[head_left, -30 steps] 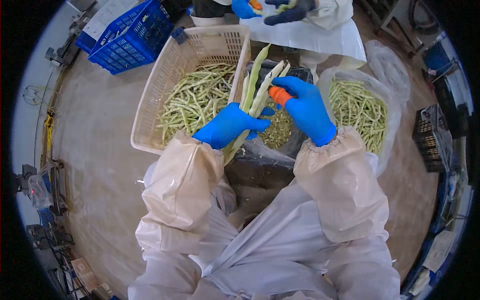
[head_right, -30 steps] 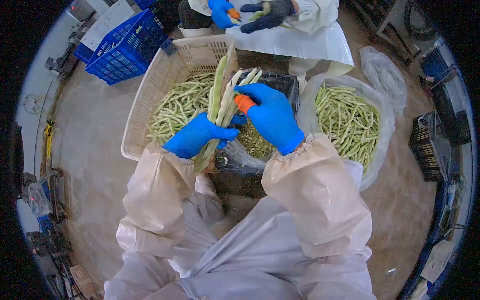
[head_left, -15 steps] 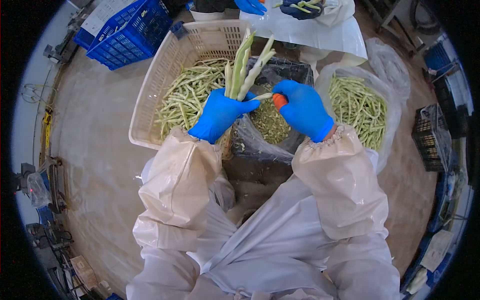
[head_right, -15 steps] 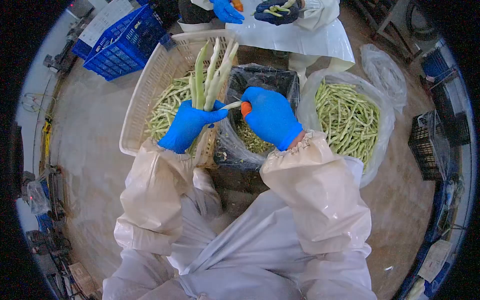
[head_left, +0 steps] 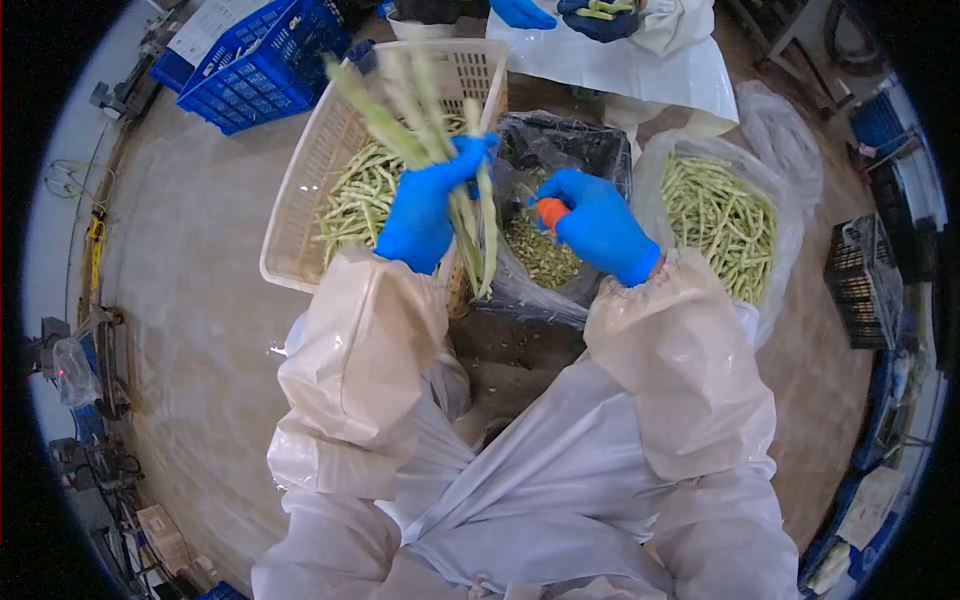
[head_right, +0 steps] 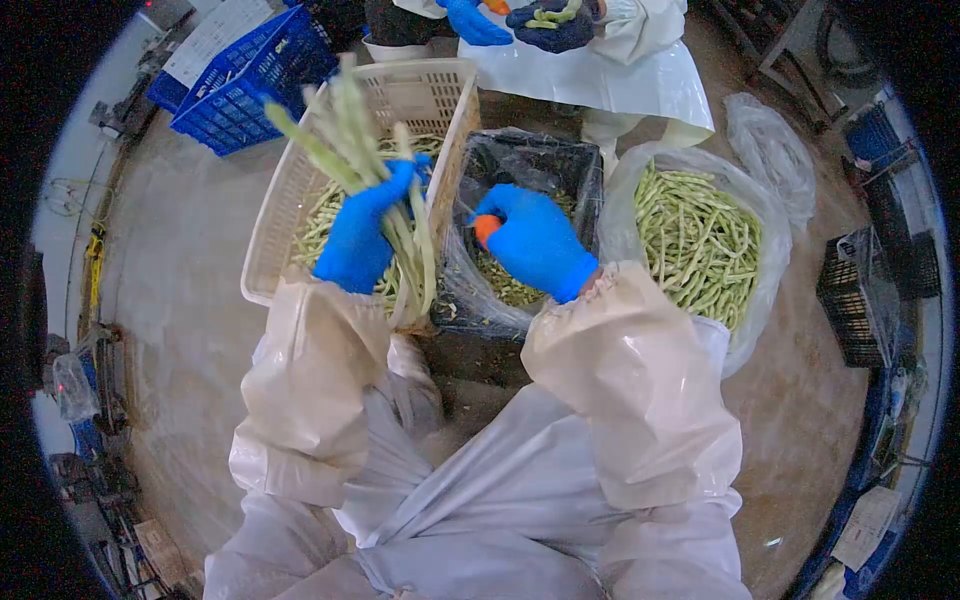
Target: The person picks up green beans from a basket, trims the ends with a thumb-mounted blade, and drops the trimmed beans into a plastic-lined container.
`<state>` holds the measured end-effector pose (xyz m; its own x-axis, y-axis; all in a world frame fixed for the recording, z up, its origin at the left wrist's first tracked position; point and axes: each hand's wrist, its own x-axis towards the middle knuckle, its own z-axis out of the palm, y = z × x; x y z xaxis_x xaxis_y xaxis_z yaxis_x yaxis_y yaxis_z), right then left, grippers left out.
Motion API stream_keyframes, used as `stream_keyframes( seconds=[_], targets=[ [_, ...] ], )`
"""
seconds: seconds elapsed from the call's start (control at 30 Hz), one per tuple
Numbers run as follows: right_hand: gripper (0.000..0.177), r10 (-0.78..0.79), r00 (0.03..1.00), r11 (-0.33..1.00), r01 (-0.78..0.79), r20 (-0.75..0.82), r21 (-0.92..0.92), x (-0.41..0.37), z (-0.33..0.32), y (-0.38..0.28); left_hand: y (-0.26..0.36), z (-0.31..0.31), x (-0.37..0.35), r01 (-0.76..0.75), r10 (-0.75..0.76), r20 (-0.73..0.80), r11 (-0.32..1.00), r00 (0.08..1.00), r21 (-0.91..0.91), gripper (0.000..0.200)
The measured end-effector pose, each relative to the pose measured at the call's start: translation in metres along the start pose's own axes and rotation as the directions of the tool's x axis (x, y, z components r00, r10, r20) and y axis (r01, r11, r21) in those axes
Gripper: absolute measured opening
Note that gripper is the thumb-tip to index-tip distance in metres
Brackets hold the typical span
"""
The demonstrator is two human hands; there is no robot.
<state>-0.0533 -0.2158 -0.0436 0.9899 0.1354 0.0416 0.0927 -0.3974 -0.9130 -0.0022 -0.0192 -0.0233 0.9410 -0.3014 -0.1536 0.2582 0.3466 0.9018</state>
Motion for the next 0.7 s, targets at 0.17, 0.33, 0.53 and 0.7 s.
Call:
stream_keyframes(
  seconds=[0.17, 0.33, 0.53, 0.7],
  targets=[
    [0.028, -0.552, 0.815, 0.674, 0.312, -0.176, -0.669, 0.008, -0.025, 0.036, 0.019, -0.026, 0.010, -0.142, 0.122, -0.167, 0.983, 0.978, -0.115, 0.025],
    [0.026, -0.095, 0.993, 0.995, 0.097, -0.072, 0.025, 0.006, -0.015, 0.013, 0.024, -0.025, 0.008, -0.165, 0.133, -0.230, 0.978, 0.964, -0.127, 0.023],
    [0.024, 0.078, 0.991, 0.917, -0.115, 0.111, 0.383, 0.003, -0.003, 0.002, 0.019, -0.030, 0.014, -0.189, 0.158, -0.199, 0.971, 0.967, -0.145, 0.023],
    [0.017, 0.062, 0.994, 0.973, -0.041, -0.085, 0.229, 0.006, -0.006, 0.006, 0.020, -0.024, 0.010, -0.214, 0.183, -0.316, 0.975, 0.931, -0.064, 0.027]
  ],
)
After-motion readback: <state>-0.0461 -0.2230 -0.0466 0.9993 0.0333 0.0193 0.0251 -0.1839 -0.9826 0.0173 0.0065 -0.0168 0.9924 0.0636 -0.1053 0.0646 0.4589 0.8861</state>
